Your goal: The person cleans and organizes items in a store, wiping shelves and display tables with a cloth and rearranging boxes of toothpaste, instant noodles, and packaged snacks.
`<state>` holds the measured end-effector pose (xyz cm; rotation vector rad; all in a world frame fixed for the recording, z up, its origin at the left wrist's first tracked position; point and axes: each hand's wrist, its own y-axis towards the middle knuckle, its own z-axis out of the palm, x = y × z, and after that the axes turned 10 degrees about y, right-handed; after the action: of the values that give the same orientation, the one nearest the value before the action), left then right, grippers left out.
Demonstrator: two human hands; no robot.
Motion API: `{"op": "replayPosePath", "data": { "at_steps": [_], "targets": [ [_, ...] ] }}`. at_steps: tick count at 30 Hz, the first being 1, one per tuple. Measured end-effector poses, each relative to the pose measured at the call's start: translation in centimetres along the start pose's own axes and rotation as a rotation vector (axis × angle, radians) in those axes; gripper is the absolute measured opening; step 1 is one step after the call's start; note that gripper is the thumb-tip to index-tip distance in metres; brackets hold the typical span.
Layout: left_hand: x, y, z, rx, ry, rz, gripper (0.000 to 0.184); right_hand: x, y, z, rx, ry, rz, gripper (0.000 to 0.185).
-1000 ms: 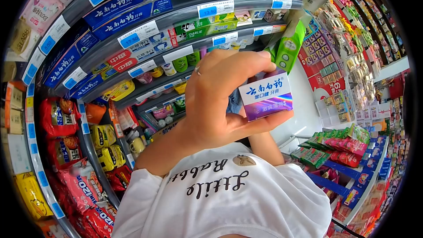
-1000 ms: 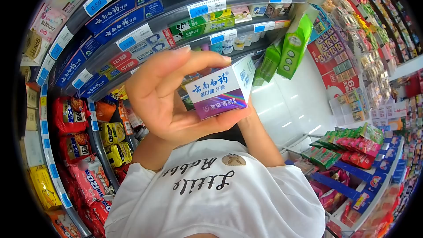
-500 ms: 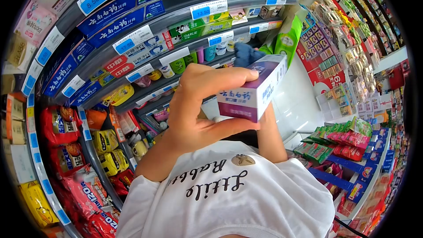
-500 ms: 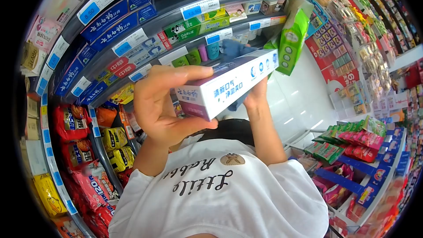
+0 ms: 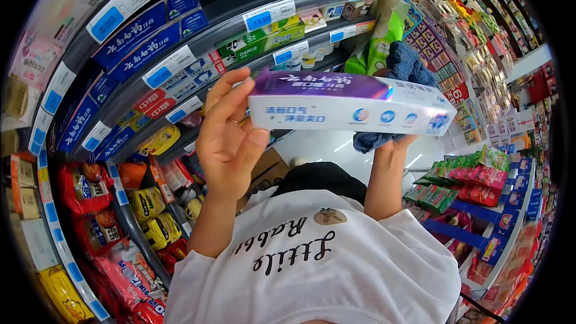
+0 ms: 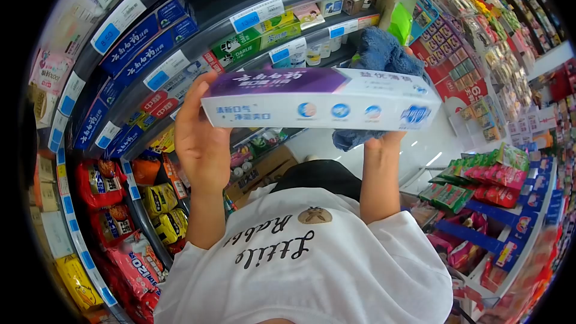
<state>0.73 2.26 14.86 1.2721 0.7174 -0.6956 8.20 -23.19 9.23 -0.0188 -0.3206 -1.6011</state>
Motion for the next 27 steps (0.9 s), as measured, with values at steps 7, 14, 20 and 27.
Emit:
{"op": "replayPosePath", "data": {
  "at_steps": [7,14,20,27],
  "targets": [
    [0.2,-0.6,0.4,-0.092,-0.370,-0.103,0.053,-1.4,0.8,2.7,0.213,-0.384,-0.305,0.082],
    [0.6,-0.4,0.6,-0.177,-0.399,-0.064,0.036,-2.0,0.7,2.3,0.244,-0.343,-0.223,0.090],
    [0.4,-0.4,0.5,-0.263,-0.299,-0.026,0.058,-3.3,0.9,4.1,0.344,-0.234,-0.190,0.099],
    [0.0,-0.4,-0.4,-0.219,-0.365,-0.046,0.071,-3.2,-0.1,4.8,0.247,-0.355,-0.225,0.102]
  ]
}}
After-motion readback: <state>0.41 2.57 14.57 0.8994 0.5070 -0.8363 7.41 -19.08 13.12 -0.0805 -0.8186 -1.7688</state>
